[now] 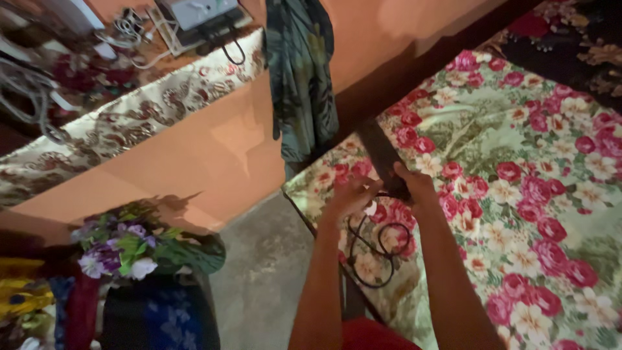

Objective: The person plugs a power adapter into a wall socket and then picks up an electric iron. They move the iron to a floral-patterned bedsheet and perform ironing motions on the fabric. The person also handles a small pile of colorful fabric scraps on a nearby shelf.

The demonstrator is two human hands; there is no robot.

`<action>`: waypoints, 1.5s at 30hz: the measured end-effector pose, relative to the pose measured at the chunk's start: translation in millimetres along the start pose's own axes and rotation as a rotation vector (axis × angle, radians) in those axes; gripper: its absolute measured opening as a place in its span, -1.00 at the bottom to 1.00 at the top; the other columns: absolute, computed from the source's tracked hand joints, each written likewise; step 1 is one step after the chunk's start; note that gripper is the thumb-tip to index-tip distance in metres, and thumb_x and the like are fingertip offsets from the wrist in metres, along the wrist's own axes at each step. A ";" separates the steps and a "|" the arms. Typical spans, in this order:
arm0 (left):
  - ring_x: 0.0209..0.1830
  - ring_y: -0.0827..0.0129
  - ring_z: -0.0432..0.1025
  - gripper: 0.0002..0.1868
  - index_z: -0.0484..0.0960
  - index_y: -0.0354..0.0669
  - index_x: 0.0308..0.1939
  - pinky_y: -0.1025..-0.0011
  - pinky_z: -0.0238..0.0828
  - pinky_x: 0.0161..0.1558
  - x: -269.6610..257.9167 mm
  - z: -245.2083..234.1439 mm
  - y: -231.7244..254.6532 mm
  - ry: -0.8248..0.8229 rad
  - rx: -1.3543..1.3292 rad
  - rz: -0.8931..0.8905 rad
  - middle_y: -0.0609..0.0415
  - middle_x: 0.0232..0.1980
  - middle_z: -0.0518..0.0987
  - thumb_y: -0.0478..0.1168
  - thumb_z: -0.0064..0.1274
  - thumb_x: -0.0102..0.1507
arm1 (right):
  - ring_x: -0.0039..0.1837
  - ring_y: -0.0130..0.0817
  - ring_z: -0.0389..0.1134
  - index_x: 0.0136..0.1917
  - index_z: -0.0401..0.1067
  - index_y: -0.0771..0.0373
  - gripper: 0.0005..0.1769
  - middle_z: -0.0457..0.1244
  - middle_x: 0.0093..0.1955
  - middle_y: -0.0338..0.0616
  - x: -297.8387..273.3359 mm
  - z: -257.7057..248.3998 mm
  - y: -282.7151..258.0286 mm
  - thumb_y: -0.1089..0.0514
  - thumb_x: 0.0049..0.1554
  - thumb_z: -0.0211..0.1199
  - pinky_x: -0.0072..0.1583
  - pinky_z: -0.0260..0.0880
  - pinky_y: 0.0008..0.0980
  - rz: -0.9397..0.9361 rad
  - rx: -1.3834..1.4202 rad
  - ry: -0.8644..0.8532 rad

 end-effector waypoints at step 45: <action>0.18 -0.26 0.42 -0.51 0.44 -0.32 0.22 -0.03 0.37 0.17 47.2 193.4 -265.9 -0.020 0.113 -0.435 -0.44 0.14 0.54 -0.29 -0.11 0.20 | -0.03 -0.06 0.47 0.18 0.38 0.28 -0.23 0.37 0.00 0.03 50.2 -111.1 237.3 -0.06 -0.20 0.60 -0.03 0.52 -0.08 0.220 -0.826 0.372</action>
Point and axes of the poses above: each hand's wrist, its own x-axis towards the middle knuckle, its own z-axis out of the palm, y = z × x, the point moved 4 cm from there along x, towards the middle knuckle
